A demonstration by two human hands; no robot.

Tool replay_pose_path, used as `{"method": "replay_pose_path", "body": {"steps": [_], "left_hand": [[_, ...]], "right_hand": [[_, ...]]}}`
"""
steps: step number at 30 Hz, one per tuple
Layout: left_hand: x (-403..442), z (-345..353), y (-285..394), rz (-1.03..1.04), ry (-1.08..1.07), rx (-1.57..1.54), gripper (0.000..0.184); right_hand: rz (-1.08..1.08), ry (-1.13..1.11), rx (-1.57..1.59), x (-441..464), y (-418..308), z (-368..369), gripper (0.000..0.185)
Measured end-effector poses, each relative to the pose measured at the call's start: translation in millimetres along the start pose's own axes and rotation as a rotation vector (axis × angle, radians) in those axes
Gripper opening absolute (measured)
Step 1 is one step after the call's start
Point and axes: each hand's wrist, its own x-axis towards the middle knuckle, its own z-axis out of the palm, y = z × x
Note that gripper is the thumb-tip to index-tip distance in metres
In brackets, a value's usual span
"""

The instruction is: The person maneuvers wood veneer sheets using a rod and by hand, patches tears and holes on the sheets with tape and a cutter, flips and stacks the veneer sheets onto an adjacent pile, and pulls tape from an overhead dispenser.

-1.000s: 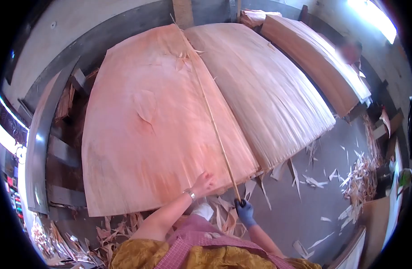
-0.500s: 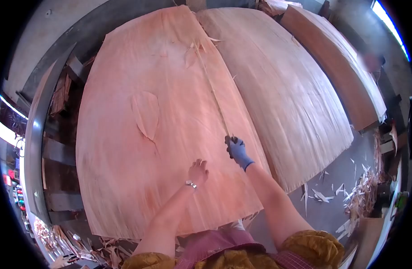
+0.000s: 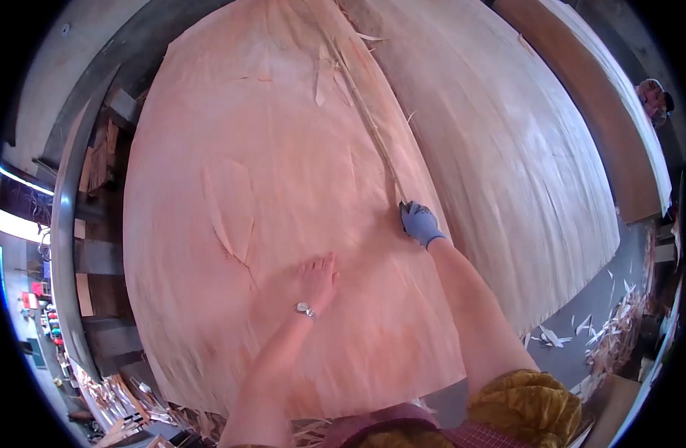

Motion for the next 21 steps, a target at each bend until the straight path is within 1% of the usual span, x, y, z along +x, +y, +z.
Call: {"method": "replay_pose_path", "body": {"steps": [1, 3, 4, 6, 8, 10, 14, 16, 17, 19, 20, 21], "left_hand": [[7, -1, 0, -0.018, -0.023, -0.007, 0.047], [26, -4, -1, -0.054, -0.068, -0.024, 0.043], [41, -14, 0, -0.039, -0.065, -0.036, 0.041], [91, -34, -6, -0.013, -0.053, -0.055, 0.039], [155, -24, -28, 0.067, 0.086, -0.016, 0.043], [222, -47, -29, 0.071, 0.161, 0.062, 0.051], [355, -74, -43, -0.109, 0.111, -0.017, 0.059], [411, -69, -55, -0.177, 0.152, -0.108, 0.066], [434, -62, -62, -0.195, 0.239, -0.113, 0.069], [469, -45, -71, -0.226, 0.417, -0.128, 0.074], [479, -41, -71, -0.292, 0.394, -0.124, 0.071], [482, -55, -62, -0.360, 0.368, -0.120, 0.069]], "right_hand": [[-0.047, 0.041, -0.071, 4, 7, 8, 0.047], [0.020, -0.008, -0.001, 6, 13, 17, 0.048], [0.051, -0.033, 0.033, 8, 17, 23, 0.048], [0.076, -0.034, 0.029, 15, 20, 35, 0.047], [0.106, -0.001, 0.009, 17, 19, 45, 0.046], [0.144, 0.011, -0.011, 24, 25, 61, 0.044], [0.187, 0.014, 0.005, 30, 24, 65, 0.038], [0.217, -0.010, -0.007, 33, 24, 67, 0.037], [0.182, 0.027, 0.005, 33, 28, 72, 0.036], [0.210, 0.002, -0.010, 35, 30, 76, 0.035], [0.226, -0.005, -0.017, 37, 29, 77, 0.035], [0.230, -0.038, -0.003, 38, 32, 79, 0.034]]}}
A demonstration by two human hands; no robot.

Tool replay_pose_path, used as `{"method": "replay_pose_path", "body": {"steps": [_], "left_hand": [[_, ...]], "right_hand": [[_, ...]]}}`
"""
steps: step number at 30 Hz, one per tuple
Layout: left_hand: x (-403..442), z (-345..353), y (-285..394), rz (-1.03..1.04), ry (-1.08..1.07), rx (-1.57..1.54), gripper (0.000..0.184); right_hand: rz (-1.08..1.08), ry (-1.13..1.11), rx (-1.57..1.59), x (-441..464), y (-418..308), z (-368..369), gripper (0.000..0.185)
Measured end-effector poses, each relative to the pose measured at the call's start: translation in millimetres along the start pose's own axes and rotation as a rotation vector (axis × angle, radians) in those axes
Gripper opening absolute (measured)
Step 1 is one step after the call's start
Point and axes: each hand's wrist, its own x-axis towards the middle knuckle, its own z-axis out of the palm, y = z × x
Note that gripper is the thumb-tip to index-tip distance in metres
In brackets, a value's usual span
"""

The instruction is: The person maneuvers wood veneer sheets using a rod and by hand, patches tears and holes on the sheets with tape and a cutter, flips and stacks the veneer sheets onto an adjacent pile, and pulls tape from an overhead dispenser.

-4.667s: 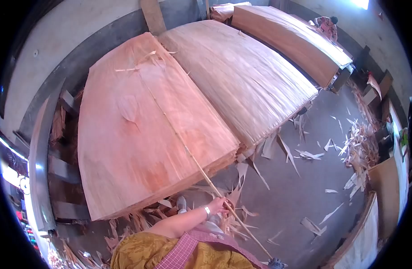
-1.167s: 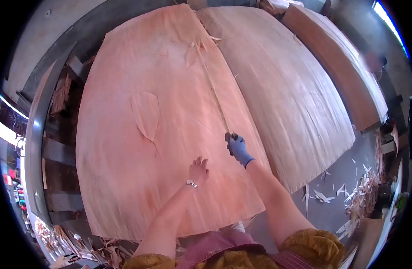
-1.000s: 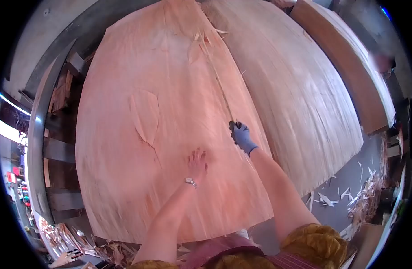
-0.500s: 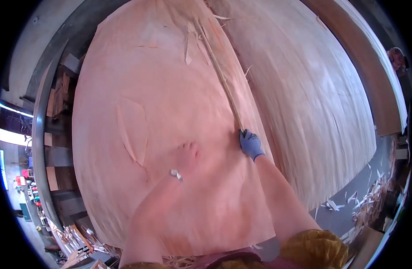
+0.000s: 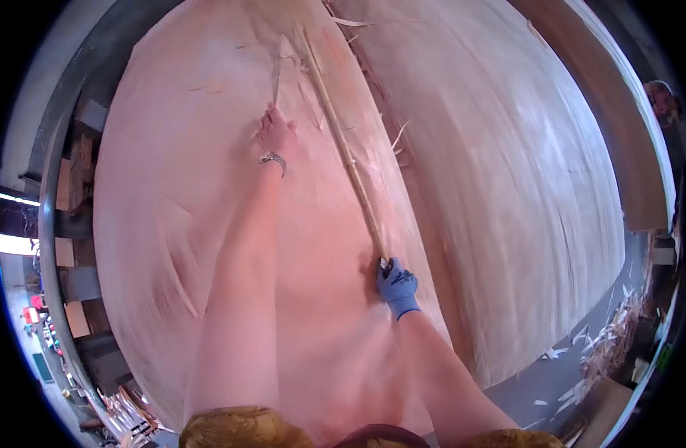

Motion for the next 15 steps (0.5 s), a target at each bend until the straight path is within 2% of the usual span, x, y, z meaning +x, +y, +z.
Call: {"method": "replay_pose_path", "body": {"steps": [1, 4, 7, 15], "left_hand": [[2, -6, 9, -0.065, -0.021, 0.020, 0.066], [10, -1, 8, -0.041, 0.087, 0.212, 0.043], [18, 2, -1, 0.019, 0.024, 0.193, 0.022], [29, -5, 3, 0.013, 0.081, 0.051, 0.017]], "right_hand": [[0.010, -0.006, -0.006, 0, -1, -1, 0.034], [0.028, -0.017, -0.008, -1, -2, 0, 0.035], [0.016, -0.018, -0.033, -2, -4, -4, 0.035], [0.025, -0.083, -0.054, -2, -10, -17, 0.039]]}}
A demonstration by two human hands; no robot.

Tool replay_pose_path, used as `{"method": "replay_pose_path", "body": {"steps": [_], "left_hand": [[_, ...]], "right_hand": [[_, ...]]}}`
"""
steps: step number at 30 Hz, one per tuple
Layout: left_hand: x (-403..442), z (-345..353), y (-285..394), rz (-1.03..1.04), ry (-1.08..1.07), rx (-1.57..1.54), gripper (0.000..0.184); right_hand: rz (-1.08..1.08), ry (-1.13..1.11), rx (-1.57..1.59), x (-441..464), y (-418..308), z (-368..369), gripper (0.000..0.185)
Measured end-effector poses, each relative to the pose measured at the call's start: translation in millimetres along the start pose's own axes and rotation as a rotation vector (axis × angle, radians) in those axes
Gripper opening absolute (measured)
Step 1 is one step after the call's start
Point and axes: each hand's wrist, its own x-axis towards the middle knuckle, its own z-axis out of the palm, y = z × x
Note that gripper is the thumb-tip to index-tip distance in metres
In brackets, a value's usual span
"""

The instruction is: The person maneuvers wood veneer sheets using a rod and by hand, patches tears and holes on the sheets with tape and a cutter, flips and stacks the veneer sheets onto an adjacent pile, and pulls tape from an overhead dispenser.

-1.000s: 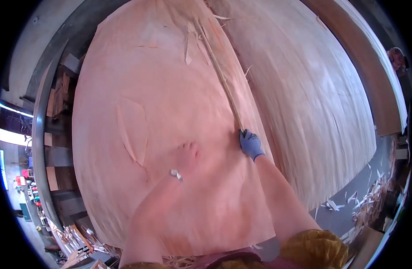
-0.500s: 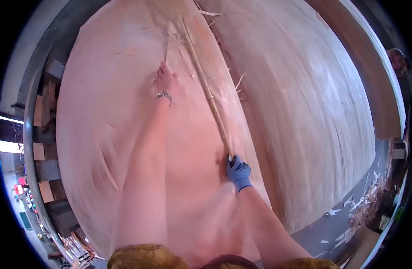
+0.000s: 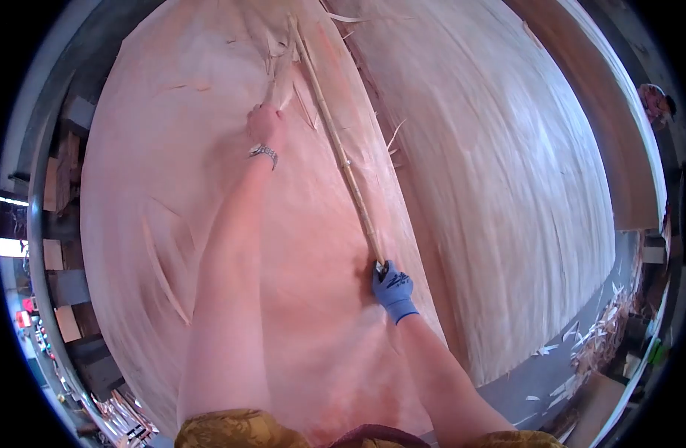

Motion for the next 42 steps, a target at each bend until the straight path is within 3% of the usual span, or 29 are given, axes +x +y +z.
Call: {"method": "replay_pose_path", "body": {"steps": [13, 19, 23, 25, 27, 28, 29, 31, 33, 36, 37, 42], "left_hand": [[-2, 18, 18, 0.190, -0.100, 0.133, 0.020], [-29, 41, 5, 0.210, 0.065, -0.030, 0.015], [-34, 81, -9, 0.224, 0.192, -0.032, 0.013], [-29, 83, -12, 0.242, 0.242, -0.063, 0.013], [-29, 81, -10, 0.237, 0.248, -0.054, 0.013], [-29, 80, -10, 0.232, 0.255, -0.053, 0.012], [-29, 81, -10, 0.231, 0.266, -0.071, 0.012], [-28, 80, -7, 0.212, 0.270, -0.115, 0.012], [-28, 79, -9, 0.206, 0.260, -0.140, 0.015], [-27, 90, -9, 0.191, 0.346, -0.078, 0.022], [-27, 86, -9, 0.184, 0.248, -0.080, 0.028], [-26, 87, -10, 0.169, 0.196, -0.181, 0.027]], "right_hand": [[0.000, -0.077, -0.014, -4, -2, -7, 0.039], [0.028, -0.082, 0.014, -7, -7, -16, 0.033], [-0.124, 0.053, 0.103, -19, -9, -38, 0.019], [-0.194, 0.023, 0.065, -16, -38, -91, 0.018], [-0.300, 0.274, -0.167, 10, -69, -121, 0.039], [-0.437, 0.402, -0.110, 40, -85, -129, 0.048], [-0.628, 0.570, -0.141, 73, -106, -138, 0.044], [-0.898, 0.583, 0.002, 138, -155, -155, 0.043], [-0.991, 0.552, 0.024, 205, -210, -154, 0.042], [-0.881, 0.474, -0.043, 282, -281, -153, 0.043], [-0.788, 0.450, -0.055, 298, -299, -153, 0.045], [-0.613, 0.412, -0.318, 315, -337, -153, 0.066]]}}
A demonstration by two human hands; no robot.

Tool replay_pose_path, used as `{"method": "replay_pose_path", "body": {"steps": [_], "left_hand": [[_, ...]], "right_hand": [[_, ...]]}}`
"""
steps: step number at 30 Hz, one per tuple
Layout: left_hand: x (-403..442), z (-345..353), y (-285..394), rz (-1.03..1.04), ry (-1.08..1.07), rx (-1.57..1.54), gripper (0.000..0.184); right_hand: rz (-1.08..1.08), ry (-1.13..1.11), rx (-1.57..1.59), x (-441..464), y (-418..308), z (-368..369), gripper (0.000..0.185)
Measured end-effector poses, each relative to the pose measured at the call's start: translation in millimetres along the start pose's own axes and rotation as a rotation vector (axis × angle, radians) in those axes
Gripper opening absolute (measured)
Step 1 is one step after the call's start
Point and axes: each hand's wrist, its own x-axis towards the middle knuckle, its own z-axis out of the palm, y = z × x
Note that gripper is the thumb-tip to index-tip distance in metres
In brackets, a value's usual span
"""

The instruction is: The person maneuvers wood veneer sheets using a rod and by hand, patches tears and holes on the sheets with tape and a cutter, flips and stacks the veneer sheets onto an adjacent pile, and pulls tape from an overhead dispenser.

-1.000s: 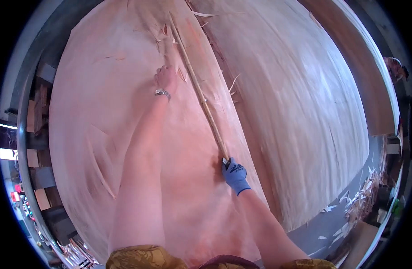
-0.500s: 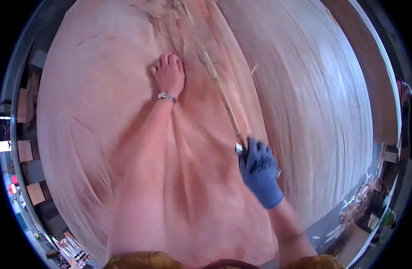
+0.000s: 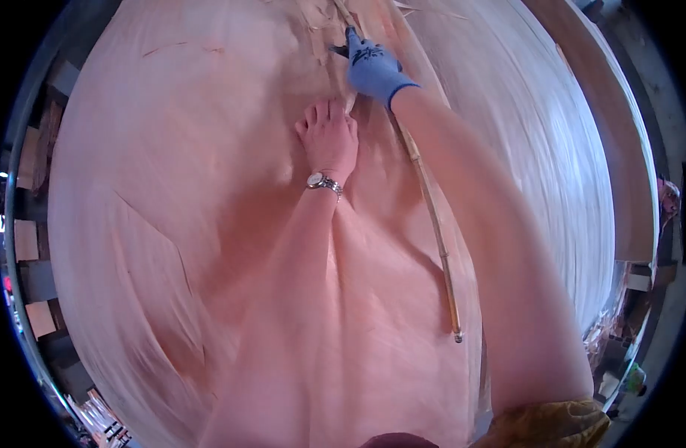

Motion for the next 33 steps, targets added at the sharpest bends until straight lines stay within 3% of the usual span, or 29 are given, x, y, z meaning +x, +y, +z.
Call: {"method": "replay_pose_path", "body": {"steps": [2, 3, 11, 20, 22, 23, 25, 28, 33], "left_hand": [[1, 3, -2, -0.002, 0.003, -0.007, 0.024], [1, 7, -3, 0.016, 0.082, -0.040, 0.021], [2, 1, 0, 0.012, 0.076, -0.228, 0.022], [3, 7, 1, -0.007, 0.059, -0.286, 0.022], [11, 0, 5, 0.020, 0.207, -0.429, 0.020], [12, 1, 6, 0.032, 0.279, -0.499, 0.019], [10, -6, 6, -0.014, 0.159, -0.630, 0.017], [7, -10, 4, -0.019, 0.107, -0.619, 0.015], [5, 9, -2, 0.022, 0.142, -0.539, 0.015]], "right_hand": [[0.028, -0.147, -0.027, 22, 3, 0, 0.072], [0.071, -0.161, -0.024, 35, 6, 2, 0.075], [-0.014, -0.213, -0.274, 69, 11, 16, 0.076], [0.004, -0.179, -0.301, 71, 11, 28, 0.055], [0.059, -0.176, -0.350, 55, -6, -2, 0.053], [0.013, -0.088, -0.347, 56, 3, 4, 0.046], [-0.077, 0.091, -0.342, 58, 24, 21, 0.036], [0.000, 0.124, -0.005, 34, 24, 10, 0.053], [-0.168, 0.349, 0.019, -29, 50, 24, 0.057]]}}
